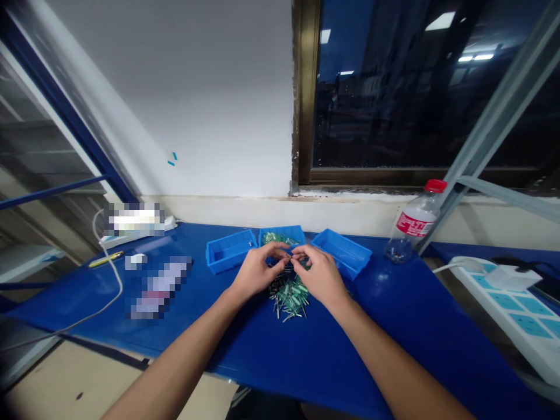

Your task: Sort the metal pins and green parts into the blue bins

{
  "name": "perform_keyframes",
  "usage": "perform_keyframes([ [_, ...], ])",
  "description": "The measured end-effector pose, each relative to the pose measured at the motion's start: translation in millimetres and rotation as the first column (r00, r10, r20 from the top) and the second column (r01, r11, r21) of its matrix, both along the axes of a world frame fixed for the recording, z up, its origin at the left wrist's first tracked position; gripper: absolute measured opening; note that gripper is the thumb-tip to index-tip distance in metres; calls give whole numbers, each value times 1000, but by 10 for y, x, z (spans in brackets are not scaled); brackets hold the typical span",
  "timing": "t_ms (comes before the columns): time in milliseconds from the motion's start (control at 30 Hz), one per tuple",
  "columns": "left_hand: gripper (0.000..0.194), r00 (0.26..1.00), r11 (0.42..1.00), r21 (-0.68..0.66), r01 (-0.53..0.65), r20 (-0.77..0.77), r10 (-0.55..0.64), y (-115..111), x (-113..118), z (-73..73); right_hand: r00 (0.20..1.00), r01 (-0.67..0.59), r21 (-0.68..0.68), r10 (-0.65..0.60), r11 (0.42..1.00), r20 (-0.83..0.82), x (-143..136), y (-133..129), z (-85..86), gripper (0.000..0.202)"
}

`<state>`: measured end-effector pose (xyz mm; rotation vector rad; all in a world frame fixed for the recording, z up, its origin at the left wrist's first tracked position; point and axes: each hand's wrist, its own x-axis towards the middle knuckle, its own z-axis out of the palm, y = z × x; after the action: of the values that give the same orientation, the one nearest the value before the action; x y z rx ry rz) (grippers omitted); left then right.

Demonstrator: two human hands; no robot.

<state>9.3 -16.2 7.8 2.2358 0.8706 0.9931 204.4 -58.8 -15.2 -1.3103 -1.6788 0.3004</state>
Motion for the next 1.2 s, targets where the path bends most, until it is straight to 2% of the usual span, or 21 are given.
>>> perform_keyframes([
  [333,67,995,996,4,84,55,-84,45,-7,-87,998,58,46,-60,997,35,-24,-6,-6,20],
  [400,64,996,997,7,78,41,-79,48,-5,-85,996,80,34,-79,996,-32,-11,1,-4,19],
  [500,49,998,998,42,56,-17,-56,48,-1,-74,983,73,-13,-74,997,-171,5,16,-9,14],
  [600,39,997,996,71,60,-51,-56,40,2,-59,945,-10,-57,-9,998,-328,5,34,-32,15],
  [667,31,998,996,77,53,-45,-50,35,-1,-48,928,-61,-77,28,995,-372,-2,37,-46,20],
  [833,23,1000,992,129,-20,-8,21,50,-16,-27,975,-22,-71,6,997,-221,-18,-1,-18,24],
  [1033,22,1000,991,131,18,-9,-17,59,-11,-25,996,62,88,-67,994,56,25,-5,15,11],
  [1133,21,1000,993,120,15,-10,-14,29,-2,2,989,43,175,-67,984,133,37,0,15,10],
  [1200,21,1000,996,92,0,6,-1,7,4,21,987,12,194,-42,981,153,27,-3,17,18],
])
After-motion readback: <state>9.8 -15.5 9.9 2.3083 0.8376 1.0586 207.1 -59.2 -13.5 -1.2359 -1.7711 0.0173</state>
